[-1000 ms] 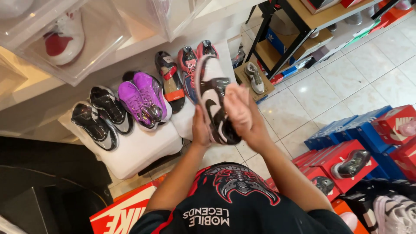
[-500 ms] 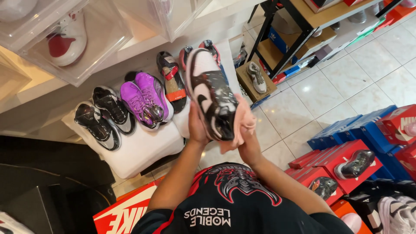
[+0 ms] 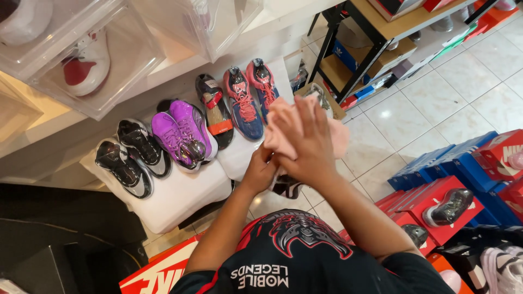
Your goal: Wipe shoe boxes and a pair of sneakers with a cloth in a warehouse environment.
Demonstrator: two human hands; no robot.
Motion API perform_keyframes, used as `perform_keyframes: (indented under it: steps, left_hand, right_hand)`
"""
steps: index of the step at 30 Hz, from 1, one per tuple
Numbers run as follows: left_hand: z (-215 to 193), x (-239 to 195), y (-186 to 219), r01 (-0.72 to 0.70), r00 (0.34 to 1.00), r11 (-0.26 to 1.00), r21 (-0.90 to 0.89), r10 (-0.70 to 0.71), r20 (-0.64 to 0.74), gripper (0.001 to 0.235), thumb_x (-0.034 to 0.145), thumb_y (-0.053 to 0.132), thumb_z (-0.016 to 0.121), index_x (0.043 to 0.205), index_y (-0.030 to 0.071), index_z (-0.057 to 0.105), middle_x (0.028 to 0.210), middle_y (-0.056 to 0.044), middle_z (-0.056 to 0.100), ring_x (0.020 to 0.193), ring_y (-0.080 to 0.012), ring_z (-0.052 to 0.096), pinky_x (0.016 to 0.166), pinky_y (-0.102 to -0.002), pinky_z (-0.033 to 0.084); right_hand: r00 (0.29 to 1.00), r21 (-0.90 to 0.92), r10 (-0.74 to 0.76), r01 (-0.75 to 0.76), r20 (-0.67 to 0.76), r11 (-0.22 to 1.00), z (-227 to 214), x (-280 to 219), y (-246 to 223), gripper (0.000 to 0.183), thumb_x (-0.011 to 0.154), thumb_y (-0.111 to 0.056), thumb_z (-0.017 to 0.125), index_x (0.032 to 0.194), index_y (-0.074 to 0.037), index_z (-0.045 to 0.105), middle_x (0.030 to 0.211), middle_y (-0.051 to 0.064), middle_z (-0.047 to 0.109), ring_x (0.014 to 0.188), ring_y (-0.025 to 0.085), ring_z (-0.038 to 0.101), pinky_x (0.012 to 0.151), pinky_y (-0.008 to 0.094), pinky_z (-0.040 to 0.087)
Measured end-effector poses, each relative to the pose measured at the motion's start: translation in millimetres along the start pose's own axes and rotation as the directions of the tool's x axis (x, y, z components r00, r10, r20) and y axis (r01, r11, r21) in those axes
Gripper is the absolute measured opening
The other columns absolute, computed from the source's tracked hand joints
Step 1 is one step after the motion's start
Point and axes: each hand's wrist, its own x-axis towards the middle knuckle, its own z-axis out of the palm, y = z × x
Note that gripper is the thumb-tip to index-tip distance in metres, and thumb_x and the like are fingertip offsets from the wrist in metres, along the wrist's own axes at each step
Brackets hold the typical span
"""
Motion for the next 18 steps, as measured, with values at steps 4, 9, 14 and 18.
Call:
perform_keyframes:
  steps: [4,9,14,18]
  left_hand:
    - [4,-9,6,0.022,1.0,0.998,-0.067,-0.021,0.022,0.054,0.108,0.035,0.049,0.15,0.001,0.051,0.141,-0.017,0.061,0.13,-0.0232,0.055,0.111,-0.046,0.041]
    - [-1,0,-3,0.036,0.994,0.992,-0.119,-0.048,-0.101,0.059,0.11,0.04,0.038,0.157,0.004,0.041,0.154,-0.016,0.05,0.139,-0.026,0.047,0.119,-0.047,0.033]
    - [-5,20,55,-0.065,0.982,0.983,0.17,0.032,0.187,0.047,0.105,0.026,0.057,0.148,0.008,0.055,0.137,-0.021,0.063,0.13,-0.0373,0.058,0.111,-0.052,0.043]
    - [10,21,40,-0.055,0.984,0.983,0.177,0.023,0.178,0.047,0.106,0.025,0.056,0.15,0.008,0.055,0.134,-0.017,0.065,0.126,-0.032,0.061,0.108,-0.047,0.047]
  right_hand:
    - [0.989,0.844,0.128,-0.011,-0.069,0.536,30,35,51,0.063,0.089,-0.038,0.077,0.139,-0.01,0.05,0.138,0.017,0.051,0.113,0.033,0.051,0.091,0.038,0.045]
    - [0.563,0.764,0.539,-0.309,0.626,-0.566,-6,9,-8,0.039,0.101,-0.042,0.06,0.09,-0.006,0.07,0.086,0.02,0.077,0.086,0.031,0.077,0.087,0.042,0.061]
    - [0.597,0.862,0.63,-0.259,0.497,-0.436,-26,21,9,0.052,0.105,-0.04,0.05,0.07,-0.006,0.064,0.069,0.023,0.071,0.076,0.034,0.076,0.096,0.047,0.058]
    - [0.964,0.576,0.253,-0.163,-0.079,0.801,-20,10,30,0.066,0.114,-0.057,0.022,0.15,-0.007,0.046,0.154,0.016,0.044,0.148,0.033,0.042,0.128,0.048,0.033]
